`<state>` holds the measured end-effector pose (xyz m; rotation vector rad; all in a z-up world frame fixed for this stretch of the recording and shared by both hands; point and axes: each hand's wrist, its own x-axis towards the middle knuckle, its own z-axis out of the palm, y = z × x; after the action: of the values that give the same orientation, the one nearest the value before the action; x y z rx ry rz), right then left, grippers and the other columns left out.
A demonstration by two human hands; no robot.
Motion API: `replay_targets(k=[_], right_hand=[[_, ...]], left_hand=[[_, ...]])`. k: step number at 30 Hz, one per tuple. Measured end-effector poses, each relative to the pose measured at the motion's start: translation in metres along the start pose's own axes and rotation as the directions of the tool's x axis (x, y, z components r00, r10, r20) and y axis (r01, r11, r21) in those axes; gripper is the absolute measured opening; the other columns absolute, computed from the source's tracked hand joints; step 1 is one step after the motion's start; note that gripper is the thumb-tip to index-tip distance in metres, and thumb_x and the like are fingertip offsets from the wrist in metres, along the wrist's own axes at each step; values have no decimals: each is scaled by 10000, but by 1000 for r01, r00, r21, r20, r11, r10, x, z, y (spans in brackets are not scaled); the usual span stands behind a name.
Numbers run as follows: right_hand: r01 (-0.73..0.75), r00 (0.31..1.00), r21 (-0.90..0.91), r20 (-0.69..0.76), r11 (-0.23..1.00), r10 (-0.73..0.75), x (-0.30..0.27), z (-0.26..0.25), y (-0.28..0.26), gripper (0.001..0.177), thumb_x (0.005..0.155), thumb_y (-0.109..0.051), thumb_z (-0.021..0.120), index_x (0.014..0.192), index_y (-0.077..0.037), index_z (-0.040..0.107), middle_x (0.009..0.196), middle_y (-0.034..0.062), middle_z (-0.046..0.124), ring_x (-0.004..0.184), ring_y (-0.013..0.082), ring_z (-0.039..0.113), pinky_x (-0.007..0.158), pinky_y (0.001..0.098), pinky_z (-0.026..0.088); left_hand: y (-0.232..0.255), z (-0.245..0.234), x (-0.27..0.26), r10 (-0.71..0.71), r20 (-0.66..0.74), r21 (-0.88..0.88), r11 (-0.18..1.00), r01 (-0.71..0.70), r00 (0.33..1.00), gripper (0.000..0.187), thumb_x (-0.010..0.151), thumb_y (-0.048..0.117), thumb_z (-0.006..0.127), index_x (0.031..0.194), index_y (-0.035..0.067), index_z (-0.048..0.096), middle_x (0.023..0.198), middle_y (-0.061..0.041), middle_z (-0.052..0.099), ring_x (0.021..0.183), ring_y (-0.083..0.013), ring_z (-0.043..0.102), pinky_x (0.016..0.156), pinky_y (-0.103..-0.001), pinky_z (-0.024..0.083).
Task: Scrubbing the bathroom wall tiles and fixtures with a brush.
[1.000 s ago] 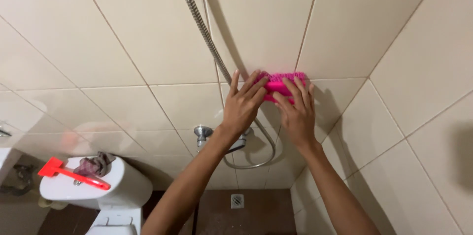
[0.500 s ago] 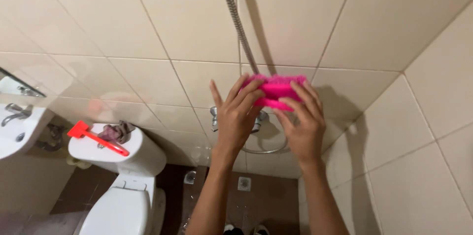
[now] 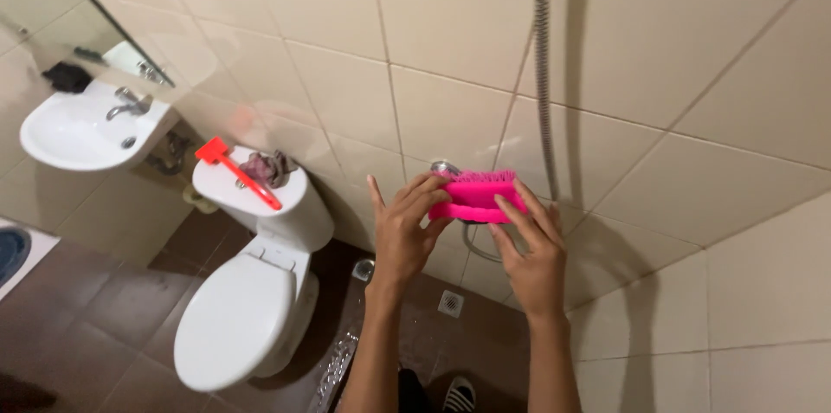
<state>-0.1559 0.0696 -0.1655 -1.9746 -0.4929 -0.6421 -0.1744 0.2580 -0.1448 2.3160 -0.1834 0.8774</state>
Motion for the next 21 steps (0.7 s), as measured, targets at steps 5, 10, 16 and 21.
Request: replay_targets(k=[5, 10, 16, 21], right_hand=[[17, 997, -29, 71, 999, -15, 2, 15, -4, 396, 834, -89, 796, 1224, -140, 754, 1439, 41, 640, 1260, 242, 648, 1245, 530, 292], [35, 990, -43, 137, 998, -28, 10, 37, -12, 398, 823, -83, 792, 1215, -142, 758, 1424, 41, 648, 1221, 222, 664, 1254, 550, 281], [-6, 975, -23, 220, 1000, 11, 24, 73, -36, 366, 830, -78, 781, 1194, -97, 744, 1390, 53, 651, 1228, 254, 641, 1232, 531, 309], [55, 960, -5, 276, 998, -51, 38, 116, -53, 394, 856, -84, 761, 1248, -99, 721, 1410, 70, 631, 1209, 255, 650, 1236, 537, 302]], left_hand=[[-20, -16, -10, -40, -37, 34, 999, 41, 999, 297, 741, 104, 855, 1008, 146, 732, 1253, 42, 724, 1274, -188, 624, 1187, -752, 76], [-46, -29, -13, -64, -51, 50, 997, 66, 997, 301, 735, 81, 851, 1002, 148, 730, 1252, 45, 731, 1286, -190, 626, 1204, -738, 86], [-84, -57, -7, -86, -31, 19, 996, 86, 996, 326, 728, 74, 853, 1022, 136, 726, 1257, 34, 720, 1306, -206, 609, 1212, -718, 77], [-117, -88, 2, -133, -34, 45, 990, 135, 990, 318, 719, 56, 844, 1007, 130, 730, 1247, 28, 729, 1293, -209, 614, 1210, -712, 70]])
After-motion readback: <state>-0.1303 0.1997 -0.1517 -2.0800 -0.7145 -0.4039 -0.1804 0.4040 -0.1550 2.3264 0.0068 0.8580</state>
